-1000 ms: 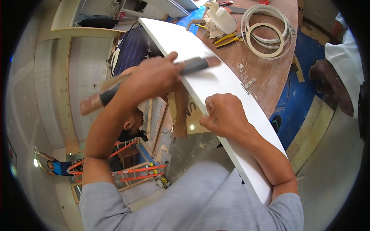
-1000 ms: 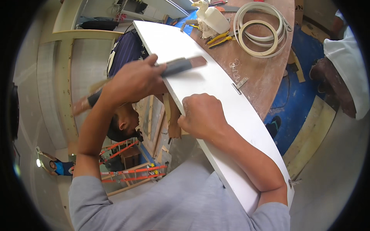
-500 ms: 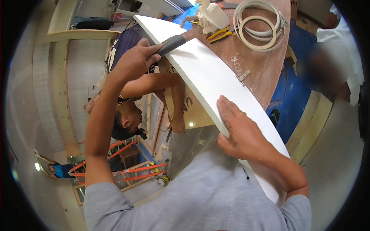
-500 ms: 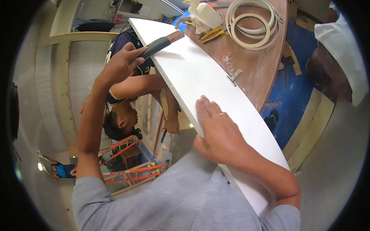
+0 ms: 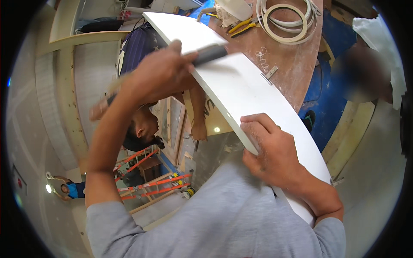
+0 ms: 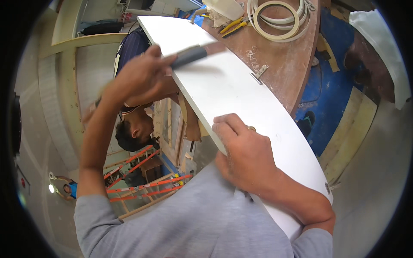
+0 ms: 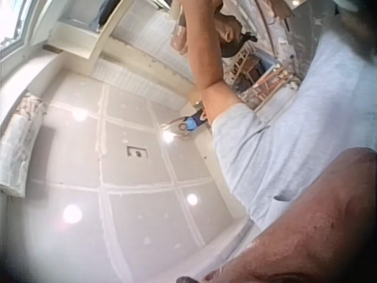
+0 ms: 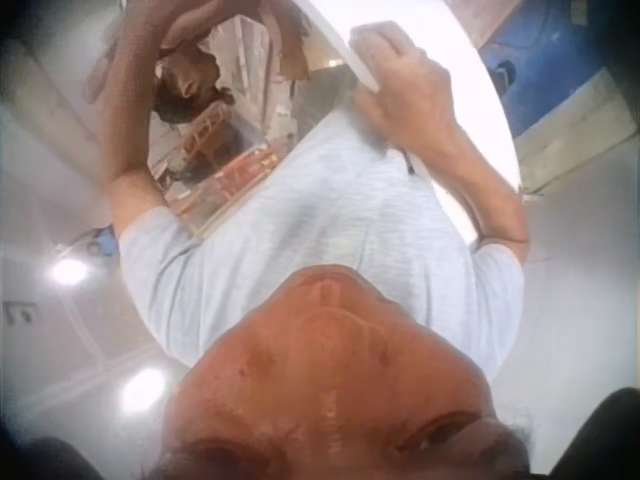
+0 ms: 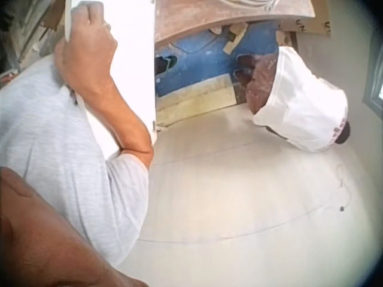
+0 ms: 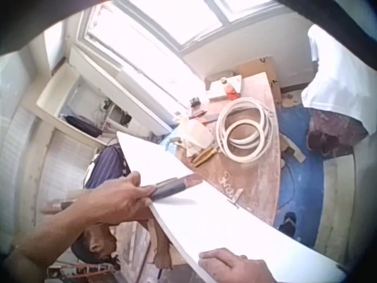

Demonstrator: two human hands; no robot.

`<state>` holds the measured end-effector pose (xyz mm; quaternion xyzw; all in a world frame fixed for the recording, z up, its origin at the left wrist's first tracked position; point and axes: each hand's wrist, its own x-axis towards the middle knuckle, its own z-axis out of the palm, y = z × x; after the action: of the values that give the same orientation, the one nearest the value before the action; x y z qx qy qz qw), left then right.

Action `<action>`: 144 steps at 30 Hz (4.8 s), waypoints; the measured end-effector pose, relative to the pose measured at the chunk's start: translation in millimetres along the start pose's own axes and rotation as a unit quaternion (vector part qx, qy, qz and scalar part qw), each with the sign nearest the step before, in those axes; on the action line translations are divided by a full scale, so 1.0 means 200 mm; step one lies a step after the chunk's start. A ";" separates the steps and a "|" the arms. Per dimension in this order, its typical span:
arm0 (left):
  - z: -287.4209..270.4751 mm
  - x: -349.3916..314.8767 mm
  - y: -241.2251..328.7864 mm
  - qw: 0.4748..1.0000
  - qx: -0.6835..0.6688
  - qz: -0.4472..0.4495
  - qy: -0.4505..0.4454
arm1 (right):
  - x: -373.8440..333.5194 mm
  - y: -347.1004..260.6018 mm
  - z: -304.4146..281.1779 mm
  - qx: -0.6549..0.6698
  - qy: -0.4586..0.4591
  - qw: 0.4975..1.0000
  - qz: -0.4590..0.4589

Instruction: The person sands the edge of a white wooden board using a hand sanding block, repeating the motion along the length of the board and then turning it to sand another side.

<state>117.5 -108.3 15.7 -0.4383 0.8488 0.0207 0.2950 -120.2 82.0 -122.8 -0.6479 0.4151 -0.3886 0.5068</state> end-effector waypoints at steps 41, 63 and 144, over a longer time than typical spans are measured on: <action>0.11 0.14 -0.43 0.988 0.129 -0.087 -0.005 | 0.02 0.01 0.03 -0.070 -0.022 0.996 -0.046; -0.06 -0.05 0.01 0.999 -0.006 0.006 -0.047 | 0.02 0.04 0.03 -0.043 0.013 0.999 -0.013; 0.11 0.29 -0.80 0.997 0.036 -0.058 -0.037 | 0.58 0.01 0.24 -0.074 -0.027 0.996 -0.032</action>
<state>223.2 -241.6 2.9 -0.4746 0.8109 -0.0111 0.3422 -34.9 -11.1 -124.5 -0.7068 0.4076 -0.3555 0.4560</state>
